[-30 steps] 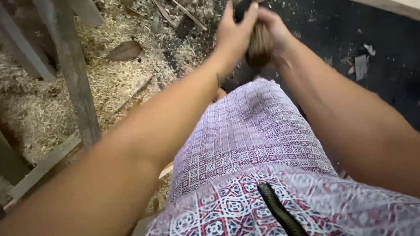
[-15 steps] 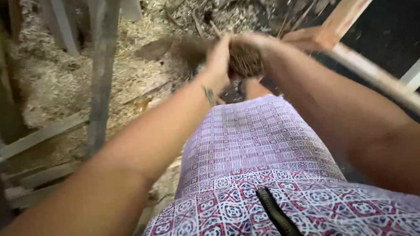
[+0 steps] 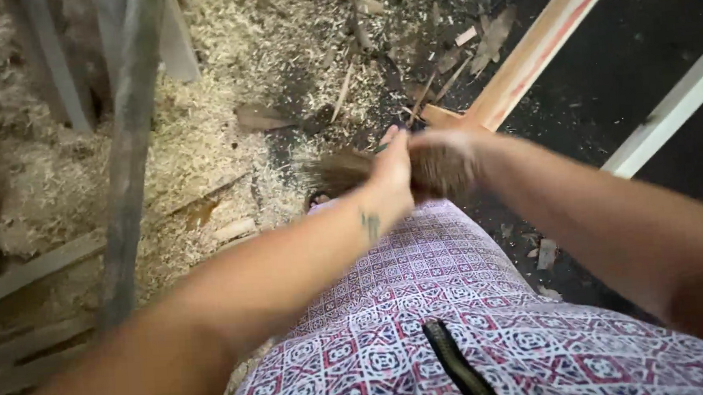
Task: Collecting wood pieces into a bucket and sweeping sawdust and debris in a workshop area using a bundle of sticks.
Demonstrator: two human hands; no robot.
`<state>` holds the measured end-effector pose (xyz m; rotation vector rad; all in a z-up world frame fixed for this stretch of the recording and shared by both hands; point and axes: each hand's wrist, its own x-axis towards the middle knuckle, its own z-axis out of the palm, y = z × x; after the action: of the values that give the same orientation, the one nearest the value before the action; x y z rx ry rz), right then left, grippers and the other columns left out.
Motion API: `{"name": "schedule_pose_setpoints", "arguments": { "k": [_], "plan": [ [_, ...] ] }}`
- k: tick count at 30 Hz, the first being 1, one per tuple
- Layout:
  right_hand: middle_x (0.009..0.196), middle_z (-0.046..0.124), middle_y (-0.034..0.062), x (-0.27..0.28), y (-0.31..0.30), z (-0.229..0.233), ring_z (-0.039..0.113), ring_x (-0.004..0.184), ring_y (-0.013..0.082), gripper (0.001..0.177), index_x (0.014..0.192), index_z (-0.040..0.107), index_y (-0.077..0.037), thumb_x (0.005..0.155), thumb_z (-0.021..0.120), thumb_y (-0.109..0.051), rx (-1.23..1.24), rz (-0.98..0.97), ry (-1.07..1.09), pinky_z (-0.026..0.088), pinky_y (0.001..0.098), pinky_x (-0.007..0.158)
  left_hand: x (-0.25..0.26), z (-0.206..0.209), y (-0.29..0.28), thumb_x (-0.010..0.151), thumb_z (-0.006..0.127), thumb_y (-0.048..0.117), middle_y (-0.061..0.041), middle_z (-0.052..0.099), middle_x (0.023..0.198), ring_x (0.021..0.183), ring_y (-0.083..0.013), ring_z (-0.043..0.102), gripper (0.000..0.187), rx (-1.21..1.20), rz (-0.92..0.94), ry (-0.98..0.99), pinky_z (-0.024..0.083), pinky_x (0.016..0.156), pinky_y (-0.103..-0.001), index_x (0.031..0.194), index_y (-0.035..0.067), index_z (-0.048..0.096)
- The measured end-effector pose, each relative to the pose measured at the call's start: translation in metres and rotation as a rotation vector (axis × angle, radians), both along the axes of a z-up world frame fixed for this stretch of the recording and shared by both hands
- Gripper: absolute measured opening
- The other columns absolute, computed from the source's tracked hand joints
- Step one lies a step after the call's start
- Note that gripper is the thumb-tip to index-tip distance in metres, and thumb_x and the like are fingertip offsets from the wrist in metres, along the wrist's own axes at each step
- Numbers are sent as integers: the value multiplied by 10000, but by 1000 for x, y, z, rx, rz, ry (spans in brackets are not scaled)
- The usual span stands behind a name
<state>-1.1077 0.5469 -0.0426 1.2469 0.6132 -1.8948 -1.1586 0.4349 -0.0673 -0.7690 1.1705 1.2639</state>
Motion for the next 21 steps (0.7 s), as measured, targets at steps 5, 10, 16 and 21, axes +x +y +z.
{"name": "schedule_pose_setpoints", "arguments": {
  "k": [5,10,16,21],
  "plan": [
    [928,725,141,-37,54,19,721,715,243,394,1176,582,-95,1027,434,-428,449,-62,-70,595,391,633,-65,-31,89,960,614,510,-132,684,1010,819,-266,690,597,219,-287,114,578,765,-470,1277,4,602],
    [913,712,146,-22,75,42,693,668,237,483,1150,636,61,1081,565,-411,553,-290,184,623,369,594,-55,42,97,903,688,482,-127,670,1175,1075,-219,652,910,426,-353,622,541,951,-336,1569,55,239],
    [824,717,112,-13,88,41,696,606,214,371,1127,635,-35,1023,456,-343,273,-117,-131,608,387,558,-23,18,100,896,714,392,-139,643,1236,1154,-256,666,744,-8,-265,377,534,1005,-377,1440,-15,410],
    [878,749,124,-23,96,42,739,685,227,359,1127,665,-68,1015,466,-345,271,-550,3,641,418,620,-45,9,124,847,751,346,-183,635,1262,1127,-299,652,806,175,-210,444,540,958,-422,1491,24,388]
  ]
}}
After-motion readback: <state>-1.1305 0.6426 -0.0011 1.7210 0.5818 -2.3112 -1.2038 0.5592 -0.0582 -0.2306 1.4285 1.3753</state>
